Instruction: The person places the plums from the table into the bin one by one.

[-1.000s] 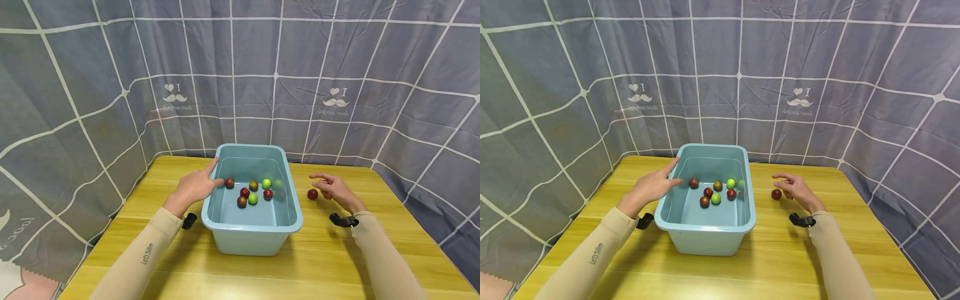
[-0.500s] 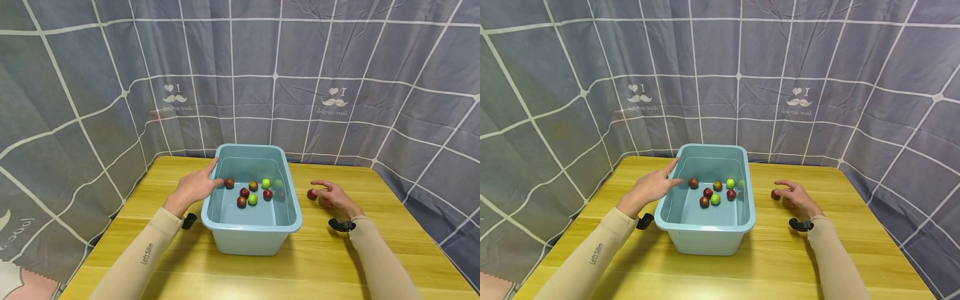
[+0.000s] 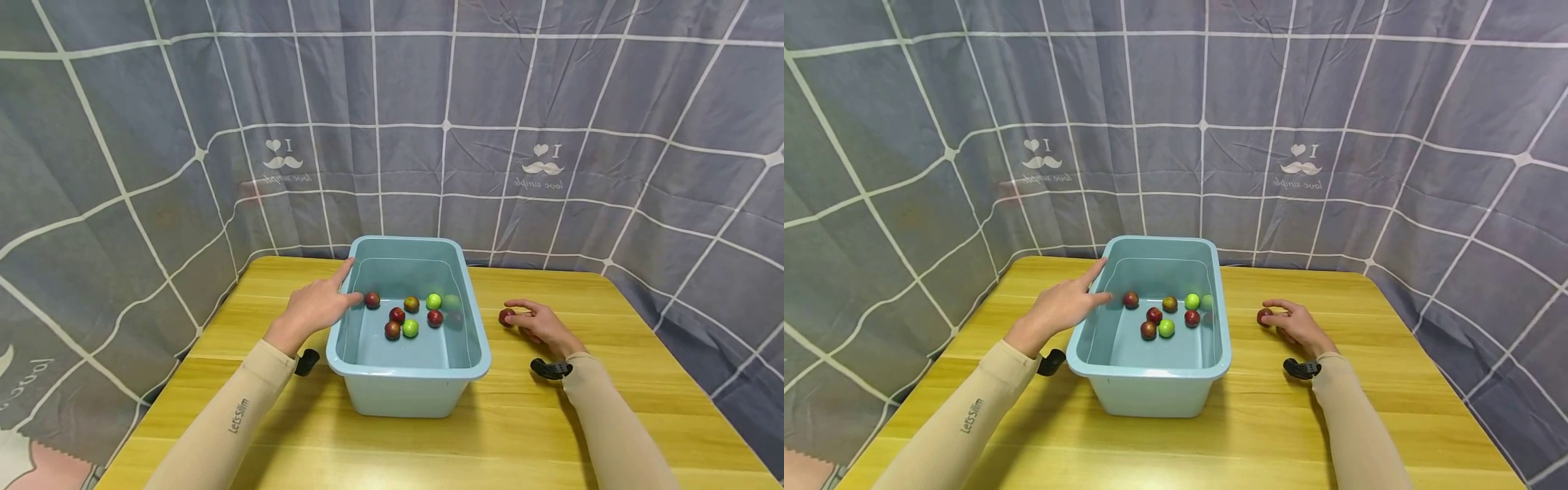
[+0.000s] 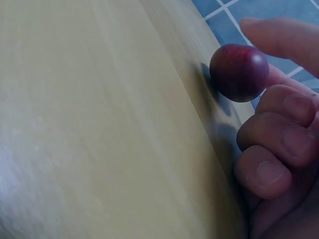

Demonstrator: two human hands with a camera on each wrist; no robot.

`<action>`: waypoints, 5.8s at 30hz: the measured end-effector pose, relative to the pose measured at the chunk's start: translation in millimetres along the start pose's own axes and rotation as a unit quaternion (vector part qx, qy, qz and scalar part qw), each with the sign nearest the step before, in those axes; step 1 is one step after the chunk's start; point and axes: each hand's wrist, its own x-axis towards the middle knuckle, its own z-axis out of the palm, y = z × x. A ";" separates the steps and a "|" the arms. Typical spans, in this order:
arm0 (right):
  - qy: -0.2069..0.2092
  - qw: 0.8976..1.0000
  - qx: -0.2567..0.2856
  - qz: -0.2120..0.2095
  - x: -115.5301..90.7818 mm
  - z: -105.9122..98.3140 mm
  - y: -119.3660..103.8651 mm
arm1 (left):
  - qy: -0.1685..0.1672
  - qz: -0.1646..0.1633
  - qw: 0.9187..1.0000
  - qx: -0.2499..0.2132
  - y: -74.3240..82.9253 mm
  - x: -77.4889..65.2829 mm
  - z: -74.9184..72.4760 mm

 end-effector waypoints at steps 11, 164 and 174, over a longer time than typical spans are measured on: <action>0.001 0.999 -0.035 0.012 0.3 0.2 -0.3 | 0.001 0.001 1.000 -0.001 -2.0 0.7 0.6; -0.056 0.923 -0.312 -0.217 -24.2 17.2 -201.4 | 0.051 0.045 0.995 -0.072 -10.1 -1.4 -3.9; -0.021 0.911 -0.339 -0.235 -44.3 14.7 -164.1 | 0.078 0.029 0.996 -0.020 -58.5 -6.2 -20.4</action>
